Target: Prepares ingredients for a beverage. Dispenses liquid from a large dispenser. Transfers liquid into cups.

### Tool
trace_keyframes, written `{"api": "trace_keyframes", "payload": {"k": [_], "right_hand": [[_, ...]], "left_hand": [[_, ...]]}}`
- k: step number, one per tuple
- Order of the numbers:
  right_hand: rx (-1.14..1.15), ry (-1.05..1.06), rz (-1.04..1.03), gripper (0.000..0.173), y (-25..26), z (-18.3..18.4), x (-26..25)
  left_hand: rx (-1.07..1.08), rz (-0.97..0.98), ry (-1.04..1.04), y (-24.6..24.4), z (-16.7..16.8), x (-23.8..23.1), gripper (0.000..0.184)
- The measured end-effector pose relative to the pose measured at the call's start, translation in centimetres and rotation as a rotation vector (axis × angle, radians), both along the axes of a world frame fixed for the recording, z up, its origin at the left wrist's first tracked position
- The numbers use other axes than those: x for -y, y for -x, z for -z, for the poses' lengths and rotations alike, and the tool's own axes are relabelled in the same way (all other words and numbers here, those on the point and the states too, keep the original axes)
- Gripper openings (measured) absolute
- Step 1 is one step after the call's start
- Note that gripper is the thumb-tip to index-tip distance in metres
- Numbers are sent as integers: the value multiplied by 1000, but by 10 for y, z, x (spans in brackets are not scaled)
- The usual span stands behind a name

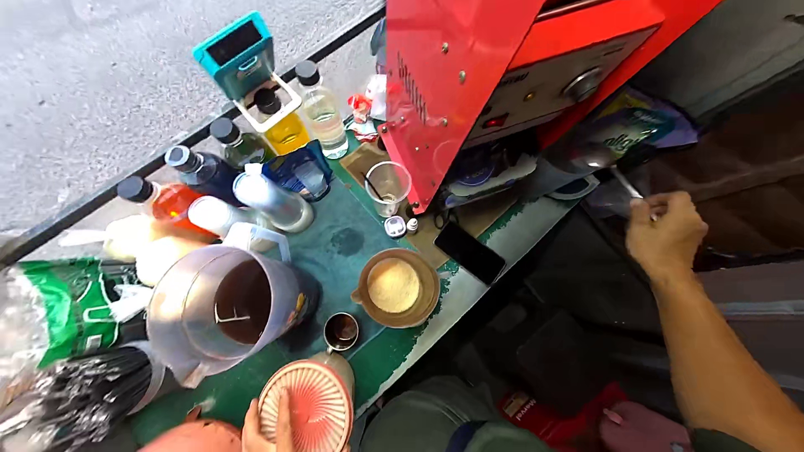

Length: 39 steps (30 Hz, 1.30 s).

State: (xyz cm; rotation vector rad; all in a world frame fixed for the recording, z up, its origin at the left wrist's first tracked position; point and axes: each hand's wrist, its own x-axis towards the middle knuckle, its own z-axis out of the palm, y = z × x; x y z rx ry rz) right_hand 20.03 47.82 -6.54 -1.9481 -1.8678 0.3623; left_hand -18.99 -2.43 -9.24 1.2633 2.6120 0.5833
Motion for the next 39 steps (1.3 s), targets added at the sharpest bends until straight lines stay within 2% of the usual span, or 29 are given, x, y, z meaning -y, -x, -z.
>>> {"api": "trace_keyframes", "payload": {"k": [2, 4, 6, 10, 14, 19, 21, 23, 26, 30, 34, 36, 39], "right_hand": [[-348, -74, 3, 33, 5, 9, 15], [-711, -7, -120, 15, 19, 13, 40], [-860, 120, -300, 10, 44, 13, 69], [-886, 322, -682, 17, 114, 15, 116], [-857, 488, -840, 22, 164, 14, 126], [-407, 620, -1028, 30, 192, 7, 112], [-321, 665, -1085, 28, 197, 2, 106], [-364, 693, -1124, 27, 199, 1, 103], [-561, 734, -1146, 21, 201, 9, 102], [-656, 624, -1127, 14, 203, 3, 99], [-823, 401, -1076, 11, 193, -38, 126], [-921, 304, -1084, 12, 184, -63, 163], [-995, 190, -1047, 10, 169, -97, 241]], "left_hand": [[53, 6, 12, 1, 2, 5, 131], [108, 8, 18, 1, 1, 9, 132], [96, 16, 10, 1, 5, 12, 130], [33, 33, -18, 1, 21, 21, 128], [0, 43, -56, 1, 27, 22, 125], [-74, 7, -77, -4, 26, 22, 130], [-140, -62, -135, -8, 27, 20, 135], [-222, -159, -198, -18, 21, 14, 129], [-250, -230, -301, -35, 6, 5, 101], [-44, -121, -566, -55, -7, -2, 68], [244, 99, -734, -74, -31, 1, 53], [435, 150, -765, -84, -42, 14, 59], [831, 89, -765, -100, -53, 44, 91]]}}
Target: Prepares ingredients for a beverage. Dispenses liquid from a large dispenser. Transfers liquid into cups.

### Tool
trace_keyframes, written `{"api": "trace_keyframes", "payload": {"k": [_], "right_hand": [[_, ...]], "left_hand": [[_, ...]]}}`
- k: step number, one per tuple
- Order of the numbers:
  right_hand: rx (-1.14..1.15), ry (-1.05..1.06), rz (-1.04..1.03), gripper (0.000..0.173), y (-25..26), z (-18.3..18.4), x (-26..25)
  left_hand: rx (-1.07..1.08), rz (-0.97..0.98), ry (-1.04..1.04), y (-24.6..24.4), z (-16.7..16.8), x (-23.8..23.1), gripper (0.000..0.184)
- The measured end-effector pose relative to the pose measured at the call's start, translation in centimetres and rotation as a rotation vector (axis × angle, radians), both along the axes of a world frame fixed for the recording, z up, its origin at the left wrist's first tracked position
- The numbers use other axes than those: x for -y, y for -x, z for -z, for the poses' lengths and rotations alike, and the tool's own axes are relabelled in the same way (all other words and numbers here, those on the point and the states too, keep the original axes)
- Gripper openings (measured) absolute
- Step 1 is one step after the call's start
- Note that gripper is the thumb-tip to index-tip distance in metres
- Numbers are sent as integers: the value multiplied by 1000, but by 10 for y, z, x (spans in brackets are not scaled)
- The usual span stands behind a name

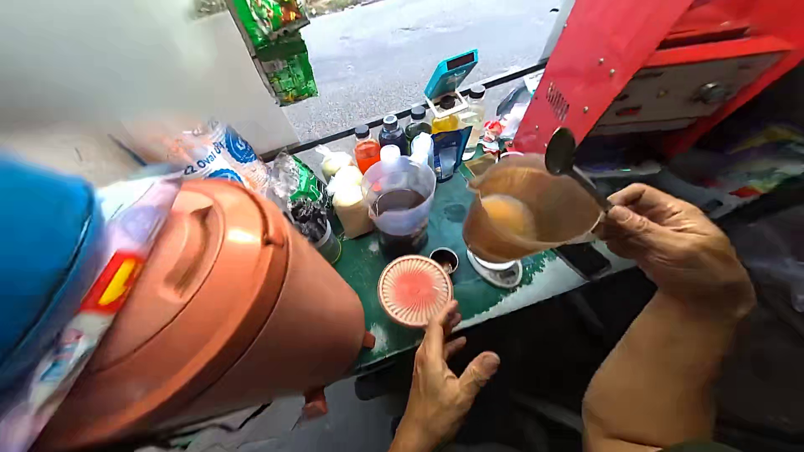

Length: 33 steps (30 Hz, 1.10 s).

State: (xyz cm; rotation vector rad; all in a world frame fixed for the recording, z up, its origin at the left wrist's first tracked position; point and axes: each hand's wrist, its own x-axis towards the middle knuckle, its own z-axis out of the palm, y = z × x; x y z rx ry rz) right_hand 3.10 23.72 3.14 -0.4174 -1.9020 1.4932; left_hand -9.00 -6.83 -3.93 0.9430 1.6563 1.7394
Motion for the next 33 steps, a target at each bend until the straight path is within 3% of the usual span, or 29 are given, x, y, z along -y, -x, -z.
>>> {"api": "trace_keyframes", "payload": {"k": [3, 6, 9, 14, 17, 20, 23, 25, 29, 31, 33], "right_hand": [[-18, -35, 46, 9, -21, -11, 84], [23, -61, 12, 9, -47, -5, 163], [113, -38, -70, 9, -64, 17, 236], [278, 20, -317, 18, -68, 92, 330], [423, 72, -493, 23, -58, 132, 354], [575, -187, -488, 28, -26, 131, 356], [417, -445, -410, 31, 23, 119, 363], [272, -554, -426, 24, 61, 119, 371], [133, -661, -430, 20, 110, 138, 395], [108, -681, -374, 21, 109, 140, 404], [99, -697, -390, 20, 97, 140, 405]], "left_hand": [[332, 50, -8, -12, -7, 32, 123], [593, 62, -50, -30, -7, 67, 139], [780, -4, -61, -51, 1, 118, 141], [936, -348, 45, -78, 51, 214, 138], [999, -494, 61, -81, 93, 255, 142], [972, -578, 109, -75, 138, 275, 128], [868, -621, 115, -60, 178, 277, 122], [816, -642, 82, -50, 198, 269, 123], [845, -738, -38, -38, 217, 250, 106], [863, -771, -76, -32, 214, 243, 100], [861, -780, -116, -29, 212, 240, 106]]}}
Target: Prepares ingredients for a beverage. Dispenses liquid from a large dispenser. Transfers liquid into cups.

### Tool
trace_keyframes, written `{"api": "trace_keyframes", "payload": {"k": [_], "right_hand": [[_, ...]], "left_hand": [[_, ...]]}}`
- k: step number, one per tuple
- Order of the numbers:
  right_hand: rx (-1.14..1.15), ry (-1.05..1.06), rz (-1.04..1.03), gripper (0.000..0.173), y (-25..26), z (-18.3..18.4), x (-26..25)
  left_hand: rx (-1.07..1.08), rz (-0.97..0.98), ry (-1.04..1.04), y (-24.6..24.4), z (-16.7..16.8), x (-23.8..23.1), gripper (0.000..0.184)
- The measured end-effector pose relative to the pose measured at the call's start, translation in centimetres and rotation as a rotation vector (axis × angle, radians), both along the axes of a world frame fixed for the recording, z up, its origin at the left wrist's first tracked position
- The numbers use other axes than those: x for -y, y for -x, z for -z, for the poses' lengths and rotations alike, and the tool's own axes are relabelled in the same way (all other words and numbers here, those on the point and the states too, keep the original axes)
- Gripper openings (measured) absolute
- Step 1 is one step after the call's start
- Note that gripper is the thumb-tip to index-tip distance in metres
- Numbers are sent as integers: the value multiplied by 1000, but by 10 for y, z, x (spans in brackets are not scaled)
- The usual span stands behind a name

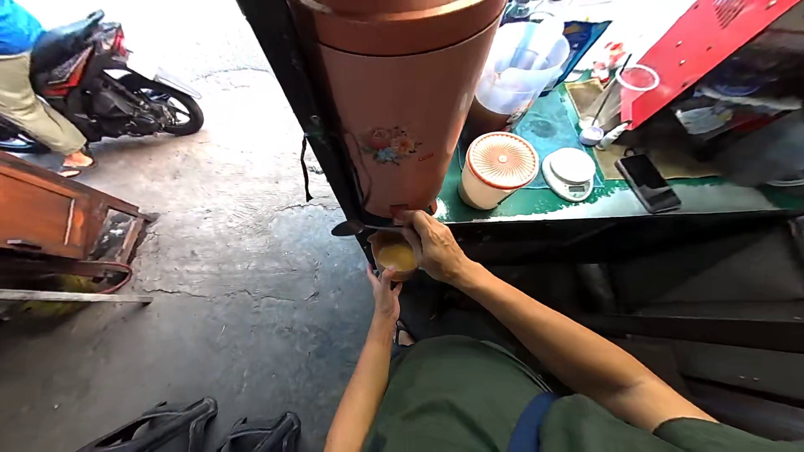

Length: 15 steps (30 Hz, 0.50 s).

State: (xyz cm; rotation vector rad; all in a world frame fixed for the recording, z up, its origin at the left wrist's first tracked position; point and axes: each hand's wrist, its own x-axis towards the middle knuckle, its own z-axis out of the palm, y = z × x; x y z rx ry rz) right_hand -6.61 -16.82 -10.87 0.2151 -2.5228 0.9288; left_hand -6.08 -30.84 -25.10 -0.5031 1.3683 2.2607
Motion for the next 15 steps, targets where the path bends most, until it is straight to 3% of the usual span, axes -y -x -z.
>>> {"api": "trace_keyframes", "payload": {"k": [4, 10, 15], "right_hand": [[34, 73, -62, 22, -25, -4, -9], [97, 86, 87, 23, -72, -35, -74], [131, 16, 136, 22, -70, -12, -83]], "left_hand": [[-19, -23, -55, 5, -3, -3, 113], [-41, -63, -84, 13, 2, -2, 127], [-44, -24, -66, 13, 4, 0, 130]]}}
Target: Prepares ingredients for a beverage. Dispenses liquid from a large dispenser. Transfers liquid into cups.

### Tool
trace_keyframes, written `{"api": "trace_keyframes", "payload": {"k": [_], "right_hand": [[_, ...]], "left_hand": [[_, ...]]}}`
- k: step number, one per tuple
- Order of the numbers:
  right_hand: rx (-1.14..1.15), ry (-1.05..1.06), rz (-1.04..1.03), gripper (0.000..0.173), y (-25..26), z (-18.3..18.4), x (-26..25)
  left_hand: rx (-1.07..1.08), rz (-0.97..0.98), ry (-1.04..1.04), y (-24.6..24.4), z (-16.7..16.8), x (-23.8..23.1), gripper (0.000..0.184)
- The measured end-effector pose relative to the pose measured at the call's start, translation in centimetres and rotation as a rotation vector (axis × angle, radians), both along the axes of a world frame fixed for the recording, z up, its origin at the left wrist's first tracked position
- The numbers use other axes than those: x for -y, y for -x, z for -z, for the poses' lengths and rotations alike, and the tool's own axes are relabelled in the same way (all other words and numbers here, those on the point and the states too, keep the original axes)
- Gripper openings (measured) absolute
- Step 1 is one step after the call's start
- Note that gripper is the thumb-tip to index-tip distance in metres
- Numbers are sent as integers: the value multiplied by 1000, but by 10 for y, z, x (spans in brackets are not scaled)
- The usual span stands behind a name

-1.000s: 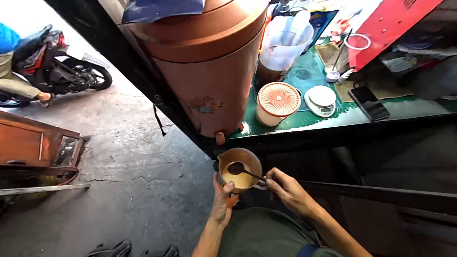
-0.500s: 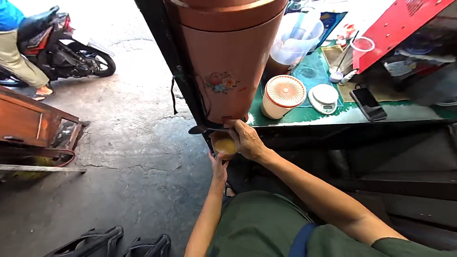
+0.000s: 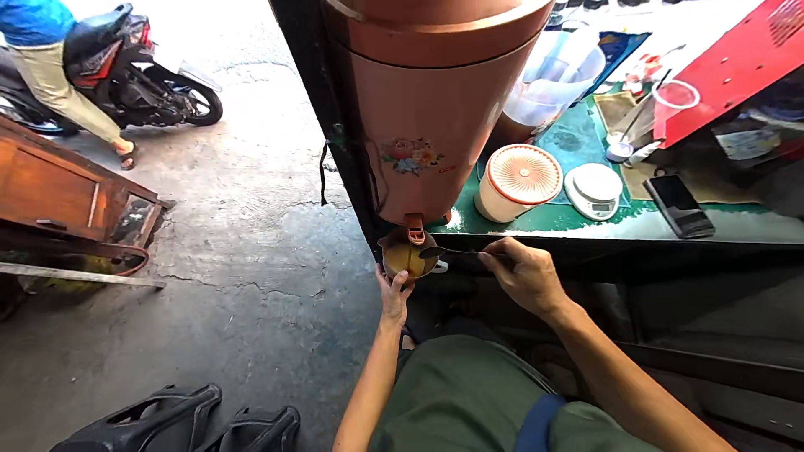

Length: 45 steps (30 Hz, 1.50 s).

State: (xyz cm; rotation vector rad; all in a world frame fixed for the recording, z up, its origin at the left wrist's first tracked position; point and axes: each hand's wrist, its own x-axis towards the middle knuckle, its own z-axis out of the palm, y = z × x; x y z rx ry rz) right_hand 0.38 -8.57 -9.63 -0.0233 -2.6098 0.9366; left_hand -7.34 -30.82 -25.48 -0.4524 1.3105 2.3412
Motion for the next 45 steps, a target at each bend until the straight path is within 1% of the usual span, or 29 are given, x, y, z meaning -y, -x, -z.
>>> {"api": "trace_keyframes", "payload": {"k": [2, 4, 6, 8, 10, 12, 13, 15, 17, 19, 20, 22, 24, 26, 28, 30, 32, 34, 36, 38, 40, 42, 44, 45], "right_hand": [[-11, -24, -34, 19, 22, 25, 16], [28, -74, -123, 20, 43, 48, 32], [45, -181, -202, 25, 61, 61, 43], [60, -270, -199, 27, 72, 67, 45], [154, -341, -211, 28, 76, 64, 45], [235, -370, -289, 27, 71, 56, 47], [226, -377, -304, 28, 71, 55, 47], [157, -381, -260, 27, 75, 58, 44], [179, -387, -244, 25, 77, 58, 43], [245, -388, -340, 22, 73, 56, 48], [240, -385, -371, 21, 71, 59, 51], [158, -384, -313, 23, 73, 68, 51], [152, -394, -226, 25, 75, 70, 50], [206, -405, -282, 21, 70, 66, 52], [151, -401, -337, 20, 66, 71, 53], [106, -374, -247, 25, 70, 75, 49], [134, -396, -168, 25, 72, 74, 47], [205, -399, -251, 23, 66, 68, 50], [120, -411, -314, 25, 64, 71, 51], [101, -395, -245, 29, 70, 74, 47], [212, -407, -170, 27, 73, 71, 46], [285, -419, -230, 24, 66, 65, 53], [210, -417, -290, 26, 62, 67, 57], [181, -401, -270, 28, 63, 69, 57]], "left_hand": [[-1, 18, 10, -1, -2, 1, 129], [-17, 48, 39, -2, -3, 1, 126], [-31, 71, 54, -1, -4, 1, 124], [-33, 85, 48, -1, -7, 3, 123], [-38, 89, 46, 0, -9, 4, 124], [-40, 84, 45, 0, -11, 5, 128], [-39, 89, 47, 0, -12, 6, 129], [-30, 102, 53, -1, -14, 7, 128], [-14, 104, 41, -2, -13, 7, 127], [-12, 104, 42, -3, -8, 7, 127], [-12, 110, 42, -3, -5, 7, 126], [-3, 112, 45, -4, -4, 7, 121], [6, 103, 49, -4, -5, 6, 117], [7, 109, 53, -5, -4, 5, 117], [1, 123, 56, -4, -4, 5, 120], [4, 130, 54, -3, -4, 5, 120], [8, 118, 45, -2, -5, 3, 120], [2, 116, 45, -2, -5, 2, 122], [-2, 127, 47, -2, -3, 2, 125], [-1, 130, 39, -3, -3, 0, 127], [6, 123, 35, -5, -5, 0, 129], [4, 127, 37, -6, -4, 0, 130], [-5, 135, 46, -6, -3, 0, 128], [-3, 133, 50, -6, -3, 0, 127]]}}
